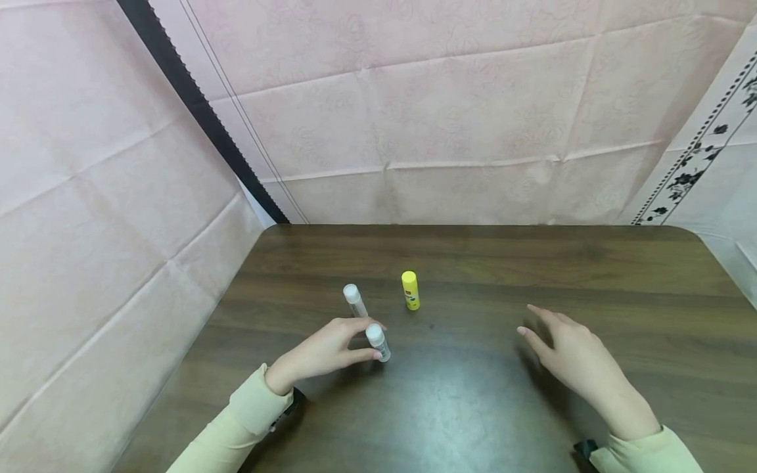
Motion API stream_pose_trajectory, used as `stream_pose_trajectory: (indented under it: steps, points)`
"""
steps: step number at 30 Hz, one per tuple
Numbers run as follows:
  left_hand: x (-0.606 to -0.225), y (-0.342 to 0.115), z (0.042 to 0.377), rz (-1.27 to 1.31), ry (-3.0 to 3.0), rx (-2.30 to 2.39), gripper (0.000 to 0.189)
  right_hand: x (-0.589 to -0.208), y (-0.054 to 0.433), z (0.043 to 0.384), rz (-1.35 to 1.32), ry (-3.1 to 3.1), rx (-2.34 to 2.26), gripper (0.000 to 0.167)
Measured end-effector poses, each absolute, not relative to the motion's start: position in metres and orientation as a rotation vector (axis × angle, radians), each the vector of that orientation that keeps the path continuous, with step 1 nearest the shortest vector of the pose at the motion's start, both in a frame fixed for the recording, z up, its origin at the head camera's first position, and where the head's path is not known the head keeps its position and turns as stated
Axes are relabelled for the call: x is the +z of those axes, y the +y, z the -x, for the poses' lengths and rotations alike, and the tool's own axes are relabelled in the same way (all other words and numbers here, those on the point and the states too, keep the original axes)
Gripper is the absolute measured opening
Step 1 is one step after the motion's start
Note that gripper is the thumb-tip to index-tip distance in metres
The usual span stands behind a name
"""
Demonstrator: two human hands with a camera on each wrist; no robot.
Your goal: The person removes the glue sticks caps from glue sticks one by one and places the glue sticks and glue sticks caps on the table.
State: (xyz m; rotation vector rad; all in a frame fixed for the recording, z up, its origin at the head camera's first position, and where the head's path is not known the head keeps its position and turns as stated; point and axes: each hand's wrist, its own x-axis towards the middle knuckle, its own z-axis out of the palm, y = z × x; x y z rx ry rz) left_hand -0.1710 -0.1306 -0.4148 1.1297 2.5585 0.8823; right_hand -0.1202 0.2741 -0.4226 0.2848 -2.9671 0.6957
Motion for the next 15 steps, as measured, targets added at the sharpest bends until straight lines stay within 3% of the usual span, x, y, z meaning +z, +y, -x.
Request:
stream_pose_trajectory:
  steps: [15]
  points:
    - [-0.4230,-0.1279,0.1726,-1.134,2.484,0.859,0.016,-0.4292,0.2718,0.1194,-0.299,-3.011,0.677,0.050]
